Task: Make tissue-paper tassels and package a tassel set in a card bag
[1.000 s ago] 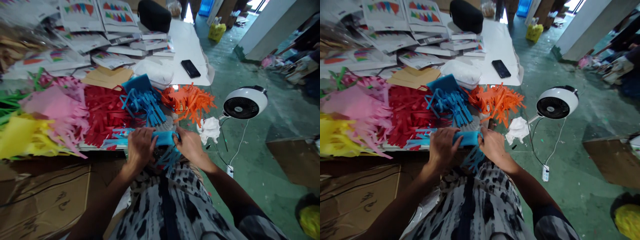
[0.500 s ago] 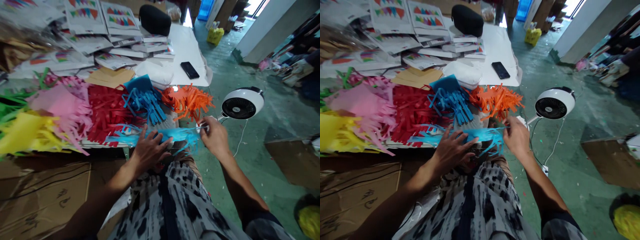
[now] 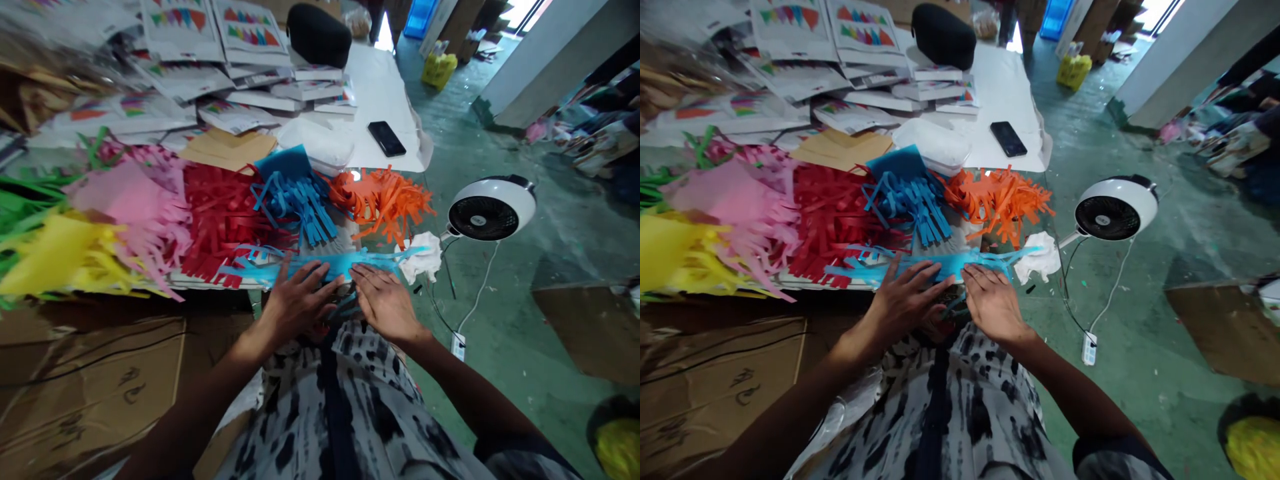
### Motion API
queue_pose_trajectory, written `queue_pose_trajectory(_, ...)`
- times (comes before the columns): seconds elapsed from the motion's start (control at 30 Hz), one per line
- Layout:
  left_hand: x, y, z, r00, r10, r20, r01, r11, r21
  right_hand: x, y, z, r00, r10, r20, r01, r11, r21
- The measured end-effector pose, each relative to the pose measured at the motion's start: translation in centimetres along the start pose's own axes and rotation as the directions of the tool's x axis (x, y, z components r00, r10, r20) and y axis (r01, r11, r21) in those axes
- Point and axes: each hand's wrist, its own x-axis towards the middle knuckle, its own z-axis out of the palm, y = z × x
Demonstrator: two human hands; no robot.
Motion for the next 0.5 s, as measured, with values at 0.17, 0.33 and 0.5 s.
queue_pose_trajectory(0.17, -2.1, -3.1, -1.1, 0.995, -0.023, -0.094, 0.016, 0.997, -0.077, 0.0, 0.4, -0.2, 0.999, 0.009, -0.048, -0.01, 1.0, -0.005)
queue_pose_trajectory(0.33, -2.3, -4.9, -3.2, 0.914, -0.153, -0.376, 0.166, 0.986, 0.001, 0.6, 0.3, 0.0, 0.994, -0.017, -0.112, 0.015, 1.0, -0.016)
queue_pose_trajectory(0.5, 0.8, -1.3, -1.7, 0.926, -0.013, -0.379, 0.002, 1.0, -0.03, 0.9, 0.7, 0.2, 0.99, -0.057, -0.129, 0.052, 0.998, -0.046)
